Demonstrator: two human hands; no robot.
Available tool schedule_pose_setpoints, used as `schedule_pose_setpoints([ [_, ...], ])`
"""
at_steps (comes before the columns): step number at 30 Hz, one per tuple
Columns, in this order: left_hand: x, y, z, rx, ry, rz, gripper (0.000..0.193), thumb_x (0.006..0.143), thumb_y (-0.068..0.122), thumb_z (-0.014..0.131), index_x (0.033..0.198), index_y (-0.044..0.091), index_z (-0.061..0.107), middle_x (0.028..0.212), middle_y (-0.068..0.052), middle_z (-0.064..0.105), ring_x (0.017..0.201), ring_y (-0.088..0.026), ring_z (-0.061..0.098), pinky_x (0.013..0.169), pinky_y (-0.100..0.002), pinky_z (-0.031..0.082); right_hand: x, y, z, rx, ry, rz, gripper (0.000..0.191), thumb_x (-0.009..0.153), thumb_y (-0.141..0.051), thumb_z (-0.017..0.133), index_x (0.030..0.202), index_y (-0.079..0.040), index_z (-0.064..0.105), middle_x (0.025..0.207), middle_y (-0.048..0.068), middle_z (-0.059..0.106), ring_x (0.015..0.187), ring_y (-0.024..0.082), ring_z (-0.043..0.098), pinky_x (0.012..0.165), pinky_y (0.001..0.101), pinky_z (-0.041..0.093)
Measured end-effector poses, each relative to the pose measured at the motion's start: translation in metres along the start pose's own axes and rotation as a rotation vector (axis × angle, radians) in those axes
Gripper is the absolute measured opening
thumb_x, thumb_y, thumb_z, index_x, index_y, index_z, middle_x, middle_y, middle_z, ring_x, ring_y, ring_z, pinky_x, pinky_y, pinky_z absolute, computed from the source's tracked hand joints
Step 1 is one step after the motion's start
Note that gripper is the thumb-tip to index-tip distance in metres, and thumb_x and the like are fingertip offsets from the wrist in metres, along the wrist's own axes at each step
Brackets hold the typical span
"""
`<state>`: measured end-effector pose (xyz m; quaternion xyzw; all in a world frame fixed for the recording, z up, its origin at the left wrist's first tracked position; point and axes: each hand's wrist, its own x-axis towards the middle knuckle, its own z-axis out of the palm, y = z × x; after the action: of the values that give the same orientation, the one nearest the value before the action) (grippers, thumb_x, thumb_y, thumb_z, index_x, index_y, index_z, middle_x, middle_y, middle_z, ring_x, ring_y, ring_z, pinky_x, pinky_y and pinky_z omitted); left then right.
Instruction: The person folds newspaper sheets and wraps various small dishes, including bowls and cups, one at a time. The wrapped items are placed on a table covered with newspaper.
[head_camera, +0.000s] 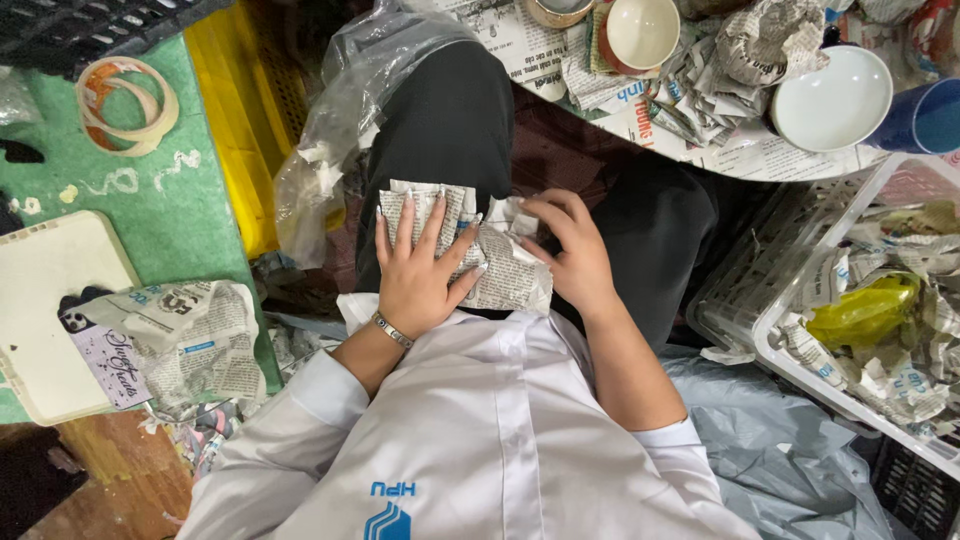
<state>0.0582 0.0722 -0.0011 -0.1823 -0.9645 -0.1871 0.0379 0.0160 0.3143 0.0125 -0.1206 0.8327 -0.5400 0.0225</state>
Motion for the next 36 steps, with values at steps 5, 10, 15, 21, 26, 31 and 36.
schedule_pose_setpoints([
  [5,-0.001,0.0,0.0,-0.004,0.009,0.002,0.052,0.099,0.052,0.063,0.143,0.026,0.065,0.161,-0.018,0.042,0.15,-0.048,0.028,0.118,-0.072,0.015,-0.005,0.017,-0.006,0.042,0.01,-0.015,0.028,0.084,0.001,0.075,0.112,-0.002,0.071,0.126,0.012,0.063,0.118,0.027,0.066,0.101,0.035,0.053],
  [10,-0.001,0.0,0.002,0.007,0.015,0.01,0.05,0.099,0.052,0.063,0.141,0.025,0.067,0.16,-0.019,0.043,0.15,-0.048,0.029,0.118,-0.072,0.016,-0.011,0.053,-0.019,0.285,-0.1,0.044,0.014,0.097,-0.002,0.066,0.111,0.0,0.07,0.121,0.012,0.067,0.114,0.025,0.065,0.099,0.0339,0.052],
  [15,-0.002,0.0,0.001,-0.018,0.022,0.006,0.048,0.1,0.05,0.065,0.14,0.025,0.067,0.161,-0.02,0.043,0.151,-0.048,0.029,0.119,-0.072,0.017,-0.004,0.088,-0.025,0.516,-0.259,0.036,0.022,0.107,-0.02,0.06,0.105,0.001,0.068,0.124,0.012,0.065,0.117,0.024,0.061,0.104,0.0351,0.048],
  [21,-0.001,0.0,0.0,-0.017,0.009,0.005,0.048,0.099,0.049,0.065,0.139,0.023,0.068,0.16,-0.021,0.042,0.15,-0.049,0.028,0.118,-0.072,0.016,0.005,0.09,-0.019,0.562,-0.451,0.082,0.03,0.105,-0.027,0.058,0.102,0.001,0.069,0.12,0.011,0.066,0.106,0.019,0.064,0.095,0.0313,0.052],
  [26,-0.002,-0.002,0.001,-0.023,0.009,0.002,0.046,0.1,0.049,0.065,0.138,0.023,0.069,0.161,-0.021,0.042,0.151,-0.049,0.027,0.119,-0.072,0.015,0.016,0.053,-0.023,0.31,-0.419,0.164,0.021,0.096,-0.021,0.073,0.095,-0.001,0.067,0.096,0.007,0.07,0.087,0.015,0.065,0.079,0.0294,0.052],
  [31,-0.004,-0.002,0.003,-0.015,0.012,0.005,0.046,0.1,0.048,0.065,0.139,0.023,0.069,0.161,-0.021,0.042,0.151,-0.048,0.027,0.119,-0.072,0.015,0.035,0.008,-0.04,0.002,-0.568,0.358,0.049,0.075,-0.018,0.078,0.121,-0.008,0.064,0.075,0.006,0.068,0.067,0.018,0.065,0.065,0.0332,0.052],
  [36,-0.004,-0.002,0.004,-0.009,0.023,0.01,0.046,0.1,0.048,0.066,0.139,0.023,0.069,0.161,-0.021,0.041,0.151,-0.048,0.027,0.119,-0.072,0.015,0.051,-0.004,-0.043,-0.172,-0.622,0.255,0.06,0.067,-0.01,0.074,0.126,-0.011,0.064,0.084,0.01,0.073,0.078,0.027,0.072,0.07,0.0363,0.055],
])
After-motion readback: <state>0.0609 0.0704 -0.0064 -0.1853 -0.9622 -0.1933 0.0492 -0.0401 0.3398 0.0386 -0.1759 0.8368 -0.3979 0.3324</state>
